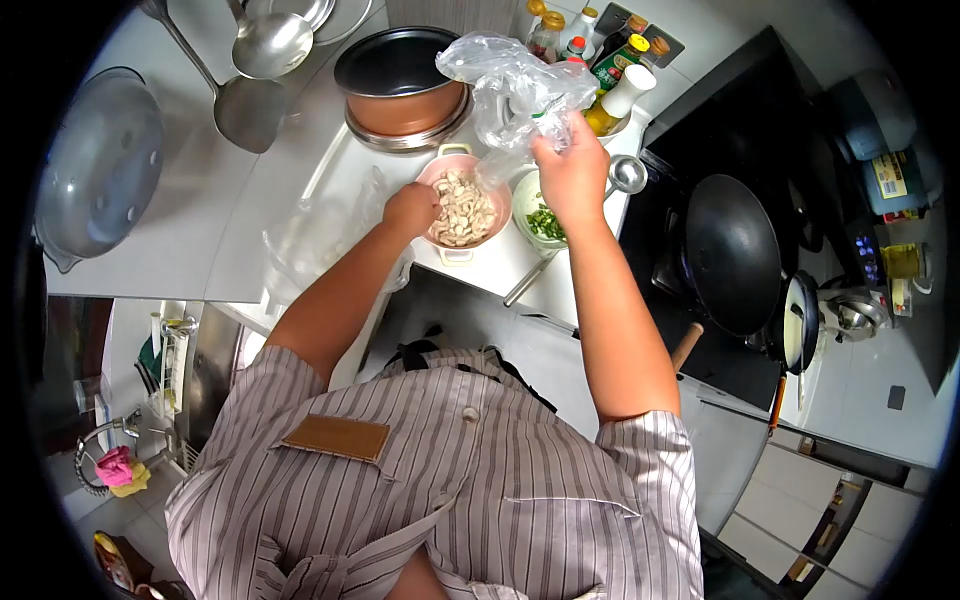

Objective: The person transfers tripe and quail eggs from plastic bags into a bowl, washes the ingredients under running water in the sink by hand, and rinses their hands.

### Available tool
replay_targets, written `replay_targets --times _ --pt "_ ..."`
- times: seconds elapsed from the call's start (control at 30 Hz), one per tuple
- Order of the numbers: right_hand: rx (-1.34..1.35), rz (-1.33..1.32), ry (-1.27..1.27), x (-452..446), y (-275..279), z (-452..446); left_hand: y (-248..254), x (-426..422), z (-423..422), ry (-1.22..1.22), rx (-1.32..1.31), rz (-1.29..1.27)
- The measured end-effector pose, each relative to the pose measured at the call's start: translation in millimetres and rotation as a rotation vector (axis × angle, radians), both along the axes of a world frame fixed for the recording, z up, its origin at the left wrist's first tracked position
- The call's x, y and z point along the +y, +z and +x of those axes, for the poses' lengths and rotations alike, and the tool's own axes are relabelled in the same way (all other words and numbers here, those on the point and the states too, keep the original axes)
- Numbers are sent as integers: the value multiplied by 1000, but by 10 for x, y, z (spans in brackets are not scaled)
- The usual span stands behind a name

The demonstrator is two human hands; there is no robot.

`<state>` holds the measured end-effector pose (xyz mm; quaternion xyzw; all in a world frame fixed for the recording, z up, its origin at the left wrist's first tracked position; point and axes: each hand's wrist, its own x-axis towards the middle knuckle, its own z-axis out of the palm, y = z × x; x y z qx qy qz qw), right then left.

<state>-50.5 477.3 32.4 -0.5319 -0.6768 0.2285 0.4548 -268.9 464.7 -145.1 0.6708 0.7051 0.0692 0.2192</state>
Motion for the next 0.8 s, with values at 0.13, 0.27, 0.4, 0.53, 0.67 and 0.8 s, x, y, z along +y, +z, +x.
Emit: replay_targets --times 0.13,0.27,0.4,0.53,0.67,0.8 --pt "47 -34 38 30 -243 61 182 -171 23 31 -141 204" --pt "327 -141 149 99 -399 -33 534 -642 82 204 -569 402" --pt "611 -313 393 -91 -246 -376 756 -1414 121 568 -867 533" --pt "648 -489 668 -474 -228 -846 596 -2453 202 967 -987 694" --pt "679 -723 958 -1396 -309 -1435 374 -3769 413 1350 -987 842" --pt "533 -878 1235 -2670 -530 -1879 74 -5073 784 1691 -890 1037"
